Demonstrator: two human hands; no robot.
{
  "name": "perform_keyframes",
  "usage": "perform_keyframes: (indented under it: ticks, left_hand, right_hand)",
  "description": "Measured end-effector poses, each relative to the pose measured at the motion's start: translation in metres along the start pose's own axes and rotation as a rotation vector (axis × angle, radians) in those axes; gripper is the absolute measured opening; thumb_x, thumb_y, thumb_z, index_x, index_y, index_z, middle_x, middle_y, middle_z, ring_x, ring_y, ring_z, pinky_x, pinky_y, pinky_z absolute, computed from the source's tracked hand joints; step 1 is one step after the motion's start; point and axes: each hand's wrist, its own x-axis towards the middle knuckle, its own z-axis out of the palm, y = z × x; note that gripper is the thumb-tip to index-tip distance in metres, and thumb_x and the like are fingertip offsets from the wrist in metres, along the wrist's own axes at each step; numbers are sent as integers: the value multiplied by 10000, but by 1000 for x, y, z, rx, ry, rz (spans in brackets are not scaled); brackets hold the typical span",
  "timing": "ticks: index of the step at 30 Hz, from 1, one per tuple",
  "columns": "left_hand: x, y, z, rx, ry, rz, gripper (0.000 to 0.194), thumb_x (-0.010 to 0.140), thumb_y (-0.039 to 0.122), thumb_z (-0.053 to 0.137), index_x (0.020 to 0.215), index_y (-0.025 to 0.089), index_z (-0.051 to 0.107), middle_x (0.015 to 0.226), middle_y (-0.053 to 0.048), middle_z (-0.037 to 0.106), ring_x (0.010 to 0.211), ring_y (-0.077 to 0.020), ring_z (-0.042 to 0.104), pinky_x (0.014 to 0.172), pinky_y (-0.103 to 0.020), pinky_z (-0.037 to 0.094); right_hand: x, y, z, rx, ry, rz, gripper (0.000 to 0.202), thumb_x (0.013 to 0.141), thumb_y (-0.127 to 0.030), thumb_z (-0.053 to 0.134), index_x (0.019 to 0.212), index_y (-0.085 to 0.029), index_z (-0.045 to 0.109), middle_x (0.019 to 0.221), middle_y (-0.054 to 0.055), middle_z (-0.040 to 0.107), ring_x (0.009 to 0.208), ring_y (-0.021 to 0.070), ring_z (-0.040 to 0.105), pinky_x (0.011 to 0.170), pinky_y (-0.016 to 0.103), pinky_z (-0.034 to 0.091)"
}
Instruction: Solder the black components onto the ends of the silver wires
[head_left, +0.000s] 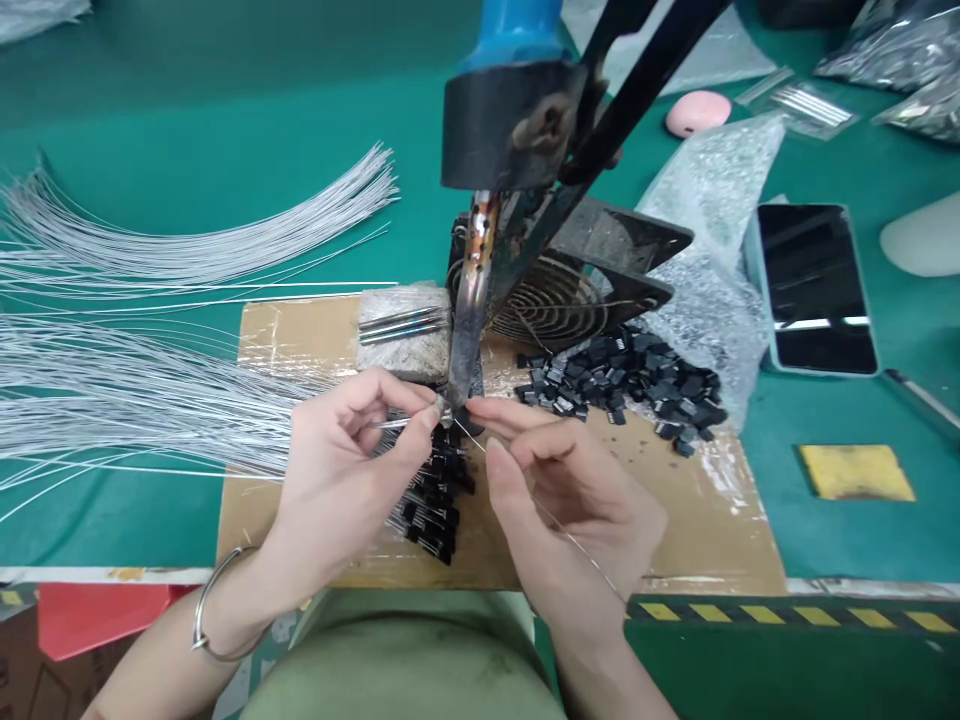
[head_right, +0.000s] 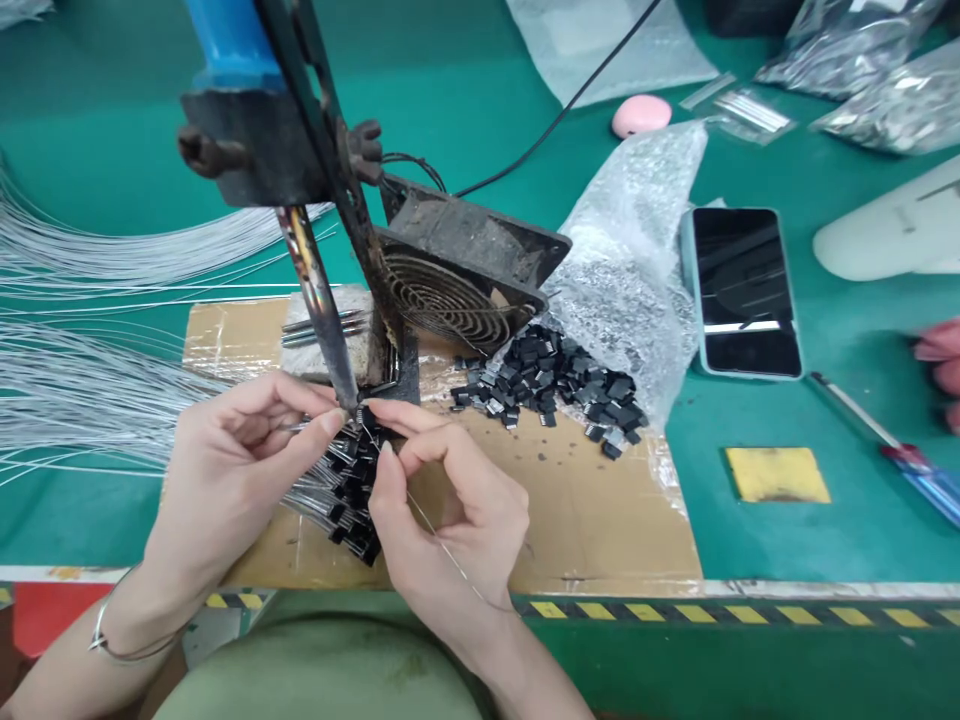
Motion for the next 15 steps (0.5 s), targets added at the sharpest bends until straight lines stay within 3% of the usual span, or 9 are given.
perform_keyframes:
  ticks: [10,15]
  left_hand:
    - [-2,2,-2,27,5,21,146,837,85,773,747,189,723,824,-12,810,767,-146,752,698,-207,590]
    - [-2,3,-2,8,3,24,141,831,84,782,750,183,724,824,-6,809,750,-128,741,668,-182,569]
  right_hand:
    - [0,1,2,58,20,3,192,931,-80,708,824,-234,666,1212,57,818,1111,224,782,1027,386,607]
    - [-1,0,2,72,16,-1,200,944,-81,702,824,-235,663,1213,30,818,1102,194,779,1024,342,598]
